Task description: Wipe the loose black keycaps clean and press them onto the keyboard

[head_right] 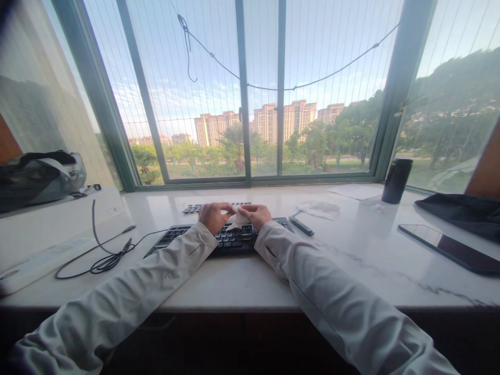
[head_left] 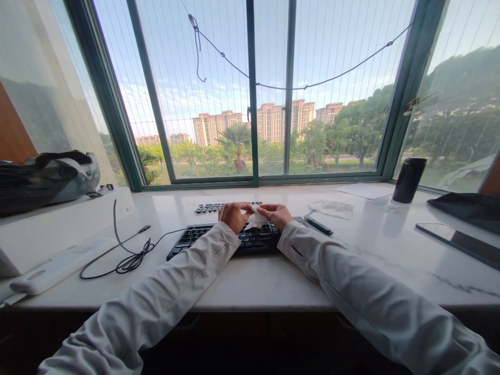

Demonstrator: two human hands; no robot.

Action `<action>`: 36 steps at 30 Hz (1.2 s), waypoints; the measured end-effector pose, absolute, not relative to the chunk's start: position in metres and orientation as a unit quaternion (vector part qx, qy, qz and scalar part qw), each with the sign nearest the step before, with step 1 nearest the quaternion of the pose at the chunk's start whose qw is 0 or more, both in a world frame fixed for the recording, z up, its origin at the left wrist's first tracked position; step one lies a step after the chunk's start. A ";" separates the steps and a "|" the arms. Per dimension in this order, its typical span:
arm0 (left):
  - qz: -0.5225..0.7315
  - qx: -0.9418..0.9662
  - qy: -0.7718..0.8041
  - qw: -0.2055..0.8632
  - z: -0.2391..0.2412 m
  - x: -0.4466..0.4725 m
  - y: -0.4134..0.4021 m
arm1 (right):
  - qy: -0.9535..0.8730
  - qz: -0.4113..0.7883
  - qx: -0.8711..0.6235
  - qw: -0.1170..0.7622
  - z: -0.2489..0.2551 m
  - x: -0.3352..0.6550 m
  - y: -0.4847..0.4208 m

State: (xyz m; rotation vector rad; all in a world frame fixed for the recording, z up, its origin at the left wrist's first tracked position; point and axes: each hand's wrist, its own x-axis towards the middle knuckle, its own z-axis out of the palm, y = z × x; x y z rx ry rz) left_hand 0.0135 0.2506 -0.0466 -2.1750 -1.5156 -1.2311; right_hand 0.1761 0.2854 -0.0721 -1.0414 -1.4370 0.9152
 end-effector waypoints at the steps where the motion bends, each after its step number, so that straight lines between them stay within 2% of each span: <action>1: -0.419 -0.740 -0.515 0.109 -0.047 0.013 0.251 | -0.607 0.385 -0.438 0.540 -0.072 0.176 0.286; 18: -0.414 -0.740 -0.518 0.110 -0.044 0.015 0.248 | -0.614 0.360 -0.447 0.543 -0.072 0.177 0.286; 27: -0.450 -0.759 -0.464 0.080 -0.044 0.015 0.251 | -0.645 0.341 -0.466 0.500 -0.066 0.181 0.285; 36: -0.451 -0.756 -0.466 0.089 -0.043 0.016 0.248 | -0.687 0.245 -0.497 0.470 -0.060 0.183 0.282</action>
